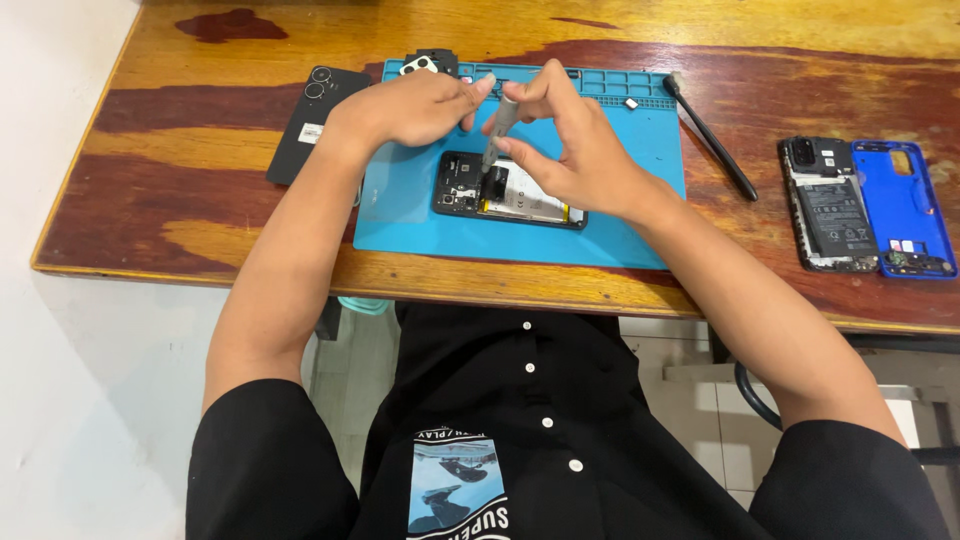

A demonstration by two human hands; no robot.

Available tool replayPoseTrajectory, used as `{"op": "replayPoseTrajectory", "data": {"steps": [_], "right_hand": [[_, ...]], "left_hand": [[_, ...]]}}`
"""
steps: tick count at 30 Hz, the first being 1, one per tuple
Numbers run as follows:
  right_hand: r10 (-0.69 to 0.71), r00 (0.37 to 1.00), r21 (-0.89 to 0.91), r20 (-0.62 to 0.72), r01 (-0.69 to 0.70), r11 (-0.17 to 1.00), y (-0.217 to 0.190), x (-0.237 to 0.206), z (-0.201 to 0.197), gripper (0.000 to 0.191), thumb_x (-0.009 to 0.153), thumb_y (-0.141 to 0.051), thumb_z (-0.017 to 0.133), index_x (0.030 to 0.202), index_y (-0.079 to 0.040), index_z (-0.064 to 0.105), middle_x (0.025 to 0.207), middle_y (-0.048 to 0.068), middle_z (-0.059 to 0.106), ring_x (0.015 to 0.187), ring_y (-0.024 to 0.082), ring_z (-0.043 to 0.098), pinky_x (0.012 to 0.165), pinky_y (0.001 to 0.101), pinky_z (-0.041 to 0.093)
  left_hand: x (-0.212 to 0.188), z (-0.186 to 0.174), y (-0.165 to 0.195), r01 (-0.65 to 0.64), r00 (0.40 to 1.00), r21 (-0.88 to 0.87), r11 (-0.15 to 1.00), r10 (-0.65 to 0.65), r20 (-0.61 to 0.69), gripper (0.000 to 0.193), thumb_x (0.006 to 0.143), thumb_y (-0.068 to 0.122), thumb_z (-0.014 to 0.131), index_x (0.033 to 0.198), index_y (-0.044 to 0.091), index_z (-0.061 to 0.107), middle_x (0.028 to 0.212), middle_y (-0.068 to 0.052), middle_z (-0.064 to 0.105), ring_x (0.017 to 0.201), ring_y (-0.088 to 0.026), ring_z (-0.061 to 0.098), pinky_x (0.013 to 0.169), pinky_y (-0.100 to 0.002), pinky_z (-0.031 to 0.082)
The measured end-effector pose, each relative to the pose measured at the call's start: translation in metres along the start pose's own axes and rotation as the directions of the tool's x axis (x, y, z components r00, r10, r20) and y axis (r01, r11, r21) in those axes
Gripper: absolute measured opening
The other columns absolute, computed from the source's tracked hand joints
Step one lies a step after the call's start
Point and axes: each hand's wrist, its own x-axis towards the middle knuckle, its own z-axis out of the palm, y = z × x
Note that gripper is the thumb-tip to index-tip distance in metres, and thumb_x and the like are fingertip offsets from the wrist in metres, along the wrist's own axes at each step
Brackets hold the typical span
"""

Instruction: The person uses a screwdriver to remove screws from a disassembled smartphone placed on a blue mat. They then use tweezers to lift and remove small internal components, placing them on the mat. The person continues to remove additional screws and components from the phone.

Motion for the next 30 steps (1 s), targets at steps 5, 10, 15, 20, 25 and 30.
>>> {"op": "replayPoseTrajectory", "data": {"steps": [5,10,15,20,25,30], "right_hand": [[-0.010,0.992,-0.152,-0.127,-0.009,0.988,0.001,0.002,-0.013,0.043,0.104,-0.007,0.080,0.126,0.000,0.044,0.105,0.014,0.072,0.101,0.025,0.077,0.095,0.0361,0.059],[0.014,0.995,-0.307,-0.102,-0.045,0.951,-0.001,0.003,-0.058,0.041,0.106,-0.006,0.079,0.125,0.003,0.044,0.091,0.015,0.072,0.084,0.024,0.076,0.080,0.0328,0.059],[0.187,0.981,-0.392,-0.042,-0.189,0.900,-0.005,0.002,-0.073,0.042,0.094,-0.005,0.078,0.121,-0.002,0.047,0.079,0.014,0.067,0.071,0.027,0.071,0.063,0.0362,0.054],[0.166,0.985,-0.402,-0.046,-0.171,0.899,-0.008,0.002,-0.071,0.042,0.092,-0.005,0.077,0.121,-0.003,0.046,0.079,0.013,0.067,0.071,0.028,0.071,0.063,0.0373,0.053],[0.277,0.955,-0.438,-0.104,-0.294,0.850,-0.005,0.004,-0.082,0.041,0.090,-0.006,0.075,0.121,-0.003,0.050,0.069,0.011,0.064,0.063,0.027,0.067,0.058,0.0380,0.049],[0.215,0.968,-0.492,-0.131,-0.252,0.834,0.000,0.001,-0.094,0.024,0.087,-0.003,0.072,0.106,-0.004,0.058,0.071,0.012,0.063,0.062,0.026,0.065,0.060,0.0373,0.050]], "left_hand": [[0.003,0.003,-0.003,-0.131,0.991,-0.032,0.991,0.130,-0.033,0.070,0.104,0.064,0.031,0.098,0.008,0.073,0.089,-0.011,0.071,0.085,-0.028,0.066,0.081,-0.042,0.050],[0.000,0.004,0.003,-0.150,0.988,0.047,0.988,0.152,-0.039,0.063,0.105,0.058,0.041,0.097,0.004,0.073,0.085,-0.016,0.071,0.082,-0.032,0.068,0.079,-0.044,0.052],[-0.005,0.003,0.013,-0.090,0.996,0.122,0.989,0.092,-0.014,0.063,0.099,0.062,0.051,0.096,0.003,0.073,0.074,-0.019,0.069,0.070,-0.033,0.068,0.068,-0.043,0.052],[-0.011,0.000,0.021,-0.264,0.963,0.104,0.959,0.267,-0.022,0.064,0.078,0.066,0.074,0.087,0.003,0.074,0.071,-0.012,0.070,0.066,-0.027,0.070,0.061,-0.039,0.055],[-0.013,-0.009,0.021,-0.238,0.953,0.090,0.967,0.250,-0.170,0.056,0.088,0.061,0.073,0.084,0.005,0.078,0.074,-0.012,0.072,0.069,-0.026,0.071,0.066,-0.039,0.056],[-0.020,-0.040,-0.008,-0.063,0.870,0.107,0.992,0.107,-0.481,0.056,0.097,0.061,0.069,0.094,0.006,0.079,0.087,-0.012,0.076,0.080,-0.027,0.074,0.076,-0.040,0.057]]}}
